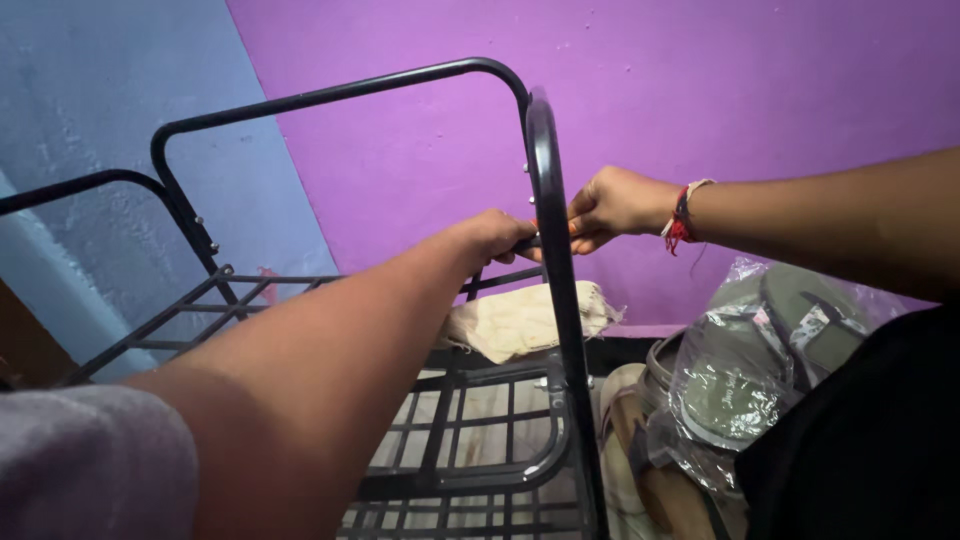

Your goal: The person assembles a black metal shoe rack by hand, inserting vertical poles into the grid shelves and securing them with plastic fasteners. The person works on the floor, attaching the side frames to the shelves and tightening the connections.

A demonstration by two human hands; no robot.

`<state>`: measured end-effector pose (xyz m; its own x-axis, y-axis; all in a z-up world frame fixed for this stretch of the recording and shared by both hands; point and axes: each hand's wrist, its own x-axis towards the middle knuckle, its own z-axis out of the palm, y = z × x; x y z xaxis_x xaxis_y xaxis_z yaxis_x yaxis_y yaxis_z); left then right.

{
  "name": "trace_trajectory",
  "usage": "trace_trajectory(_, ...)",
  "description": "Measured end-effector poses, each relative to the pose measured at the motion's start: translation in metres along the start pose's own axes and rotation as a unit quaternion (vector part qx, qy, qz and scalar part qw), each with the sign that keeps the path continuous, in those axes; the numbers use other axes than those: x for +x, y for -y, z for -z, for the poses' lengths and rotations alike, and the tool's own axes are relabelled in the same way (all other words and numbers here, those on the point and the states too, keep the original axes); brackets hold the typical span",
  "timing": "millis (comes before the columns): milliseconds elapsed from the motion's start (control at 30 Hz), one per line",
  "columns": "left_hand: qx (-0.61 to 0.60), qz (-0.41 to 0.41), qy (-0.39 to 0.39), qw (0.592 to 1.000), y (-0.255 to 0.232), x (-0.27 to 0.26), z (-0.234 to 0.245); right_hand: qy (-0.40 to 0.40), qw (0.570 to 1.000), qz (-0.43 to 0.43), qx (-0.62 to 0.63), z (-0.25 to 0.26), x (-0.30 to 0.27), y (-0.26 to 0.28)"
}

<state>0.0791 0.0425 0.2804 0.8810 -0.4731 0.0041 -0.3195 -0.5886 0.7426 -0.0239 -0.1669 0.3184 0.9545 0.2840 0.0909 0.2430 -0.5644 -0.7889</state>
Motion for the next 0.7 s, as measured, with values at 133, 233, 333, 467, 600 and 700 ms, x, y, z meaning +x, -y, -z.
trace_trajectory(133, 0.042, 0.061, 0.033, 0.997, -0.026, -0.037, 0.007, 0.010, 1.000, 0.001, 0.010, 0.004, -0.001, -0.007)
trace_trajectory(233, -0.063, 0.024, 0.085, 0.994, -0.026, -0.040, 0.011, 0.008, 1.000, 0.008, 0.006, 0.005, -0.002, -0.008)
trace_trajectory(333, -0.149, 0.006, 0.096, 0.984, -0.015, -0.029, 0.014, 0.002, 1.000, 0.002, 0.011, 0.002, -0.003, -0.005)
trace_trajectory(467, -0.157, 0.069, 0.053, 0.984, -0.002, -0.009, 0.009, 0.008, 1.000, 0.006, 0.018, 0.001, -0.002, -0.009)
trace_trajectory(600, -0.129, -0.011, 0.097, 0.987, 0.002, -0.016, 0.013, -0.005, 1.000, 0.001, -0.010, -0.003, -0.003, -0.003)
trace_trajectory(700, -0.136, 0.010, 0.072, 0.988, 0.000, -0.030, 0.013, -0.012, 1.000, 0.005, -0.015, -0.007, -0.003, -0.002)
